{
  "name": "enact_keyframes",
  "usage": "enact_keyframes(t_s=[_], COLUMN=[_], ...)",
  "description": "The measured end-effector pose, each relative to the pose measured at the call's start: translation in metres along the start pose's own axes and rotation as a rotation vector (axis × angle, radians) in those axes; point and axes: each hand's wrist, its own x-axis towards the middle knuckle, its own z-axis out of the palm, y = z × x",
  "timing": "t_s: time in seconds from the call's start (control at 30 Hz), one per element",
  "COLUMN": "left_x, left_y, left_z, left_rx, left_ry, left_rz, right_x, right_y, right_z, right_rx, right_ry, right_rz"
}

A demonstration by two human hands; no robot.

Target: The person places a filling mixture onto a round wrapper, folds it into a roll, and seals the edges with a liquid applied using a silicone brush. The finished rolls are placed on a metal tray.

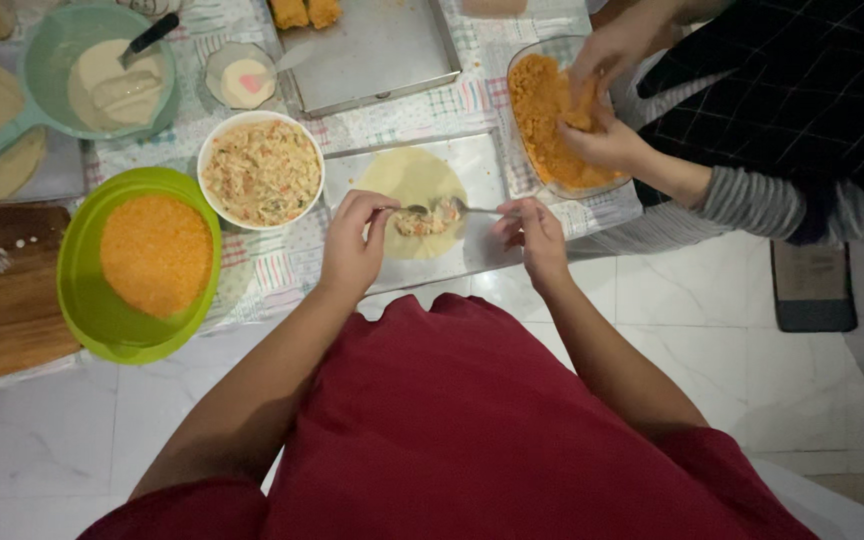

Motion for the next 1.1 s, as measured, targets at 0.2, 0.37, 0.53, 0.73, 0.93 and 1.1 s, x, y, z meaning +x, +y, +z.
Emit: enact_keyframes(t_s=[0.2,0.37,0.53,0.73,0.93,1.1], left_x=[0.002,0.001,-0.003,-0.003,0.000,-0.002], left_y=[0.000,-0.001,-0.004,-0.008,-0.011,-0.013], left_z=[-0.005,-0.017,-0.025,-0.029,-0.025,-0.016], left_rx=[-0.029,-0.064,-0.061,0.013,0.010,0.002], left_ry=[0.069,0.124,0.168,0.191,0.182,0.147], left_rz=[-0.010,-0.045,-0.057,-0.063,-0.039,-0.048], right_x=[0.005,0.029,0.077,0.074,0.028,0.019], right_y=[-0.017,-0.064,-0.104,-0.102,-0.061,-0.021], right_z=[0.009,0.042,0.080,0.073,0.032,0.012], right_rx=[0.080,0.078,0.094,0.168,0.043,0.072], right_ry=[0.072,-0.012,-0.074,-0.116,-0.096,-0.079], right_rz=[0.033,-0.113,-0.186,-0.103,0.029,0.114])
